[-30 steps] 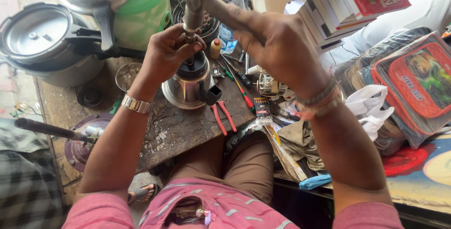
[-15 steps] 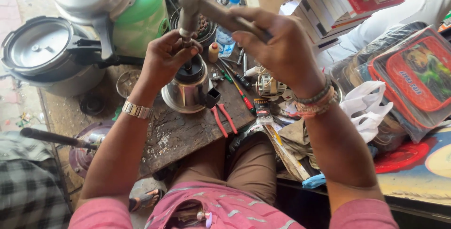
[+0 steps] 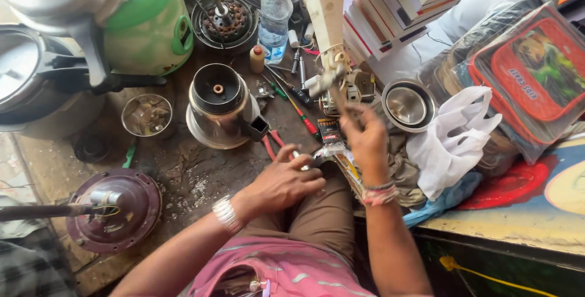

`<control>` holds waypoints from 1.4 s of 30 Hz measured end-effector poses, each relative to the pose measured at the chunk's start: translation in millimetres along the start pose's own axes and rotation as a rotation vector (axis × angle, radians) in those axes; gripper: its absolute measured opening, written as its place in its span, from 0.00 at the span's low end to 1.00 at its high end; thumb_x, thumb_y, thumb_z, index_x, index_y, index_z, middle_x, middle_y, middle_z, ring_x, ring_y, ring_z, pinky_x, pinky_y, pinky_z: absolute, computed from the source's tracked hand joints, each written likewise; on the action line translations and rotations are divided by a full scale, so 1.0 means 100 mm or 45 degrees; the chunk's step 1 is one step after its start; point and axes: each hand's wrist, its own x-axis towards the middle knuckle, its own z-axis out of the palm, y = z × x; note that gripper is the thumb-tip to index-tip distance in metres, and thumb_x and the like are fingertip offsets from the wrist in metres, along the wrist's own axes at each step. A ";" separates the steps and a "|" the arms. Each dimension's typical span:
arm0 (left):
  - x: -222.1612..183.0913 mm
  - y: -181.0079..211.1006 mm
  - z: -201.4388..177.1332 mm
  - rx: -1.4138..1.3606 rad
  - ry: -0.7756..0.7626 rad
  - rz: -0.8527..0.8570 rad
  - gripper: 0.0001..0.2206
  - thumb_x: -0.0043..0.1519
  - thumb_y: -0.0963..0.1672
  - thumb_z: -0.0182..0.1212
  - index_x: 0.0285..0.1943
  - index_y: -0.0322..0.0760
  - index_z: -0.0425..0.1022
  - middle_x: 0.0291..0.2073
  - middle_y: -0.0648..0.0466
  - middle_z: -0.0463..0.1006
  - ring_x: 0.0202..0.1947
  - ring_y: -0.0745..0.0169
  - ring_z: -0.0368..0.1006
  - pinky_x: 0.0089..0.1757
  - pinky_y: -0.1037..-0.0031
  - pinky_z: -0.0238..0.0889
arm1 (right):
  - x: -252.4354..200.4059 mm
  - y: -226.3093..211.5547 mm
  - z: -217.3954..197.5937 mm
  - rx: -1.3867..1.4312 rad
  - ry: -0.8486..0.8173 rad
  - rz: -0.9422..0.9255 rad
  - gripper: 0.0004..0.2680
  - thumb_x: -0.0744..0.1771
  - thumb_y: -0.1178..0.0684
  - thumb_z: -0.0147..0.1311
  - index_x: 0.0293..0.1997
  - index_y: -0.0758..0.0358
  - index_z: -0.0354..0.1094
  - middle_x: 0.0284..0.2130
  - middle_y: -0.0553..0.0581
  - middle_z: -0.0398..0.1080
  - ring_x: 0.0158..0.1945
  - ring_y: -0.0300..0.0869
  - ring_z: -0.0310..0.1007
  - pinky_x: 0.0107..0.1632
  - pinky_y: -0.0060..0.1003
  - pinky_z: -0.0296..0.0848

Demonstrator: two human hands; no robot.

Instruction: The person disassembles a stainless steel blender jar, removes the blade assembly, and uses a hammer and pliers to adjust internal components. They repeatedly insert and remove the blade shaft, tap it with a hammer, and reassemble the jar with the blade and a rubber gasket.

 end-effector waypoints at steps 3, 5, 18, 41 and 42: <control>-0.22 -0.34 0.64 -0.010 -0.210 -0.180 0.06 0.60 0.45 0.56 0.44 0.47 0.76 0.46 0.60 0.79 0.48 0.58 0.70 0.48 0.60 0.59 | -0.26 0.30 0.09 -0.036 -0.052 0.112 0.11 0.66 0.58 0.59 0.54 0.60 0.73 0.36 0.52 0.77 0.35 0.33 0.73 0.37 0.31 0.73; -0.30 -0.60 0.97 0.156 -0.315 -0.250 0.07 0.61 0.44 0.56 0.45 0.47 0.77 0.45 0.57 0.78 0.48 0.58 0.70 0.48 0.62 0.60 | -0.40 0.41 0.16 -0.172 -0.061 -0.002 0.11 0.66 0.58 0.61 0.54 0.58 0.73 0.37 0.55 0.79 0.38 0.37 0.77 0.41 0.34 0.75; -0.70 -0.11 0.66 -0.097 0.218 -0.623 0.19 0.51 0.37 0.65 0.54 0.36 0.79 0.60 0.42 0.74 0.53 0.44 0.72 0.51 0.56 0.67 | -0.52 0.82 0.97 -1.025 -0.145 -0.459 0.12 0.64 0.57 0.58 0.53 0.49 0.75 0.49 0.59 0.69 0.54 0.55 0.68 0.54 0.50 0.67; -0.17 -0.37 -1.37 -0.023 1.210 -0.656 0.41 0.56 0.45 0.77 0.77 0.35 0.57 0.63 0.46 0.68 0.62 0.52 0.70 0.63 0.65 0.66 | -1.31 0.07 0.92 -0.011 -0.478 -0.281 0.15 0.65 0.62 0.61 0.58 0.63 0.71 0.58 0.60 0.70 0.62 0.52 0.70 0.62 0.41 0.69; -0.19 -0.29 -1.41 -0.135 1.409 -0.610 0.36 0.61 0.46 0.75 0.75 0.36 0.58 0.66 0.51 0.63 0.64 0.54 0.69 0.62 0.65 0.71 | -1.29 0.02 0.89 0.030 -0.435 -0.287 0.16 0.65 0.62 0.61 0.59 0.63 0.70 0.59 0.60 0.70 0.62 0.51 0.71 0.62 0.40 0.69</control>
